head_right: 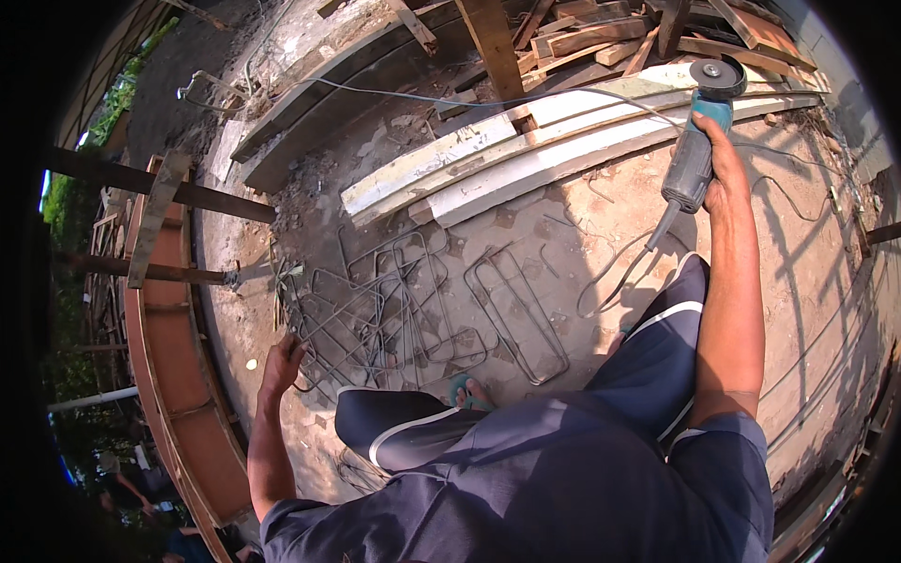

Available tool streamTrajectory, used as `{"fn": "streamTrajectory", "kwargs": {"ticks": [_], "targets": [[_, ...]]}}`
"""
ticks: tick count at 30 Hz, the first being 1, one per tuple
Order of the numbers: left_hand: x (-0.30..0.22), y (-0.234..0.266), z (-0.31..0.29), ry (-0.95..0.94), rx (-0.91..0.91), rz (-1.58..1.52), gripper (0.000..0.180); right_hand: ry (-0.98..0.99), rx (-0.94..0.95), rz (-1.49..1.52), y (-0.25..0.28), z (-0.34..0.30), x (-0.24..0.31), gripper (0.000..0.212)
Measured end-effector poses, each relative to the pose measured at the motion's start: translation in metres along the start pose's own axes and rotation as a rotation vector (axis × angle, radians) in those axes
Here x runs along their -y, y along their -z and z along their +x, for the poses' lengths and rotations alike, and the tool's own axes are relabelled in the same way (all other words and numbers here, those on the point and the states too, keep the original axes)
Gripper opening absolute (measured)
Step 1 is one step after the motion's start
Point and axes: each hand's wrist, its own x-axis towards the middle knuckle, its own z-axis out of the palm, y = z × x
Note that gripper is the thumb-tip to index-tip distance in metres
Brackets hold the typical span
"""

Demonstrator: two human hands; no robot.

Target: The person uses an angle grinder to cut through a metal rebar frame placed on wooden blocks, creating sparks during the process.

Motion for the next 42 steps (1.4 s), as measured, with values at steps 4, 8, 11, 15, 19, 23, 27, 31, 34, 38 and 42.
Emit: {"fn": "streamTrajectory", "kwargs": {"ticks": [4, 8, 11, 15, 19, 23, 27, 31, 34, 38, 42], "targets": [[-0.038, 0.027, 0.01, 0.096, -0.159, -0.378, 0.03, -0.034, 0.05, -0.015, -0.017, -0.004, -0.005, 0.045], [-0.133, -0.027, 0.061, 0.407, -0.09, -1.006, 0.026, -0.032, 0.057, -0.001, -0.027, -0.002, -0.007, 0.047], [-0.187, -0.114, 0.092, 0.506, -0.096, -1.313, 0.027, -0.051, 0.082, 0.021, -0.039, 0.001, -0.015, 0.047], [-0.252, -0.237, 0.112, 0.645, -0.19, -1.478, 0.032, -0.076, 0.093, 0.026, -0.047, 0.002, -0.02, 0.046], [-0.332, -0.319, 0.108, 0.857, -0.225, -1.697, 0.038, -0.077, 0.114, -0.027, -0.04, 0.007, -0.022, 0.047], [-0.349, -0.336, 0.113, 0.866, -0.234, -1.91, 0.046, -0.093, 0.112, -0.103, -0.03, 0.009, -0.02, 0.049], [-0.349, -0.34, 0.126, 0.83, -0.265, -1.977, 0.048, -0.091, 0.104, -0.164, -0.028, 0.0, -0.021, 0.049], [-0.358, -0.346, 0.132, 0.867, -0.294, -1.961, 0.044, -0.094, 0.104, -0.227, -0.03, -0.012, -0.018, 0.047], [-0.36, -0.351, 0.134, 0.857, -0.261, -1.989, 0.042, -0.06, 0.076, -0.335, -0.029, -0.01, -0.022, 0.043], [-0.354, -0.363, 0.136, 0.778, -0.168, -2.089, 0.044, 0.121, 0.161, -0.611, -0.034, -0.012, -0.028, 0.039], [-0.362, -0.375, 0.142, 0.753, -0.059, -2.095, 0.048, 0.261, 0.297, -1.019, -0.054, -0.012, -0.033, 0.052]]}}
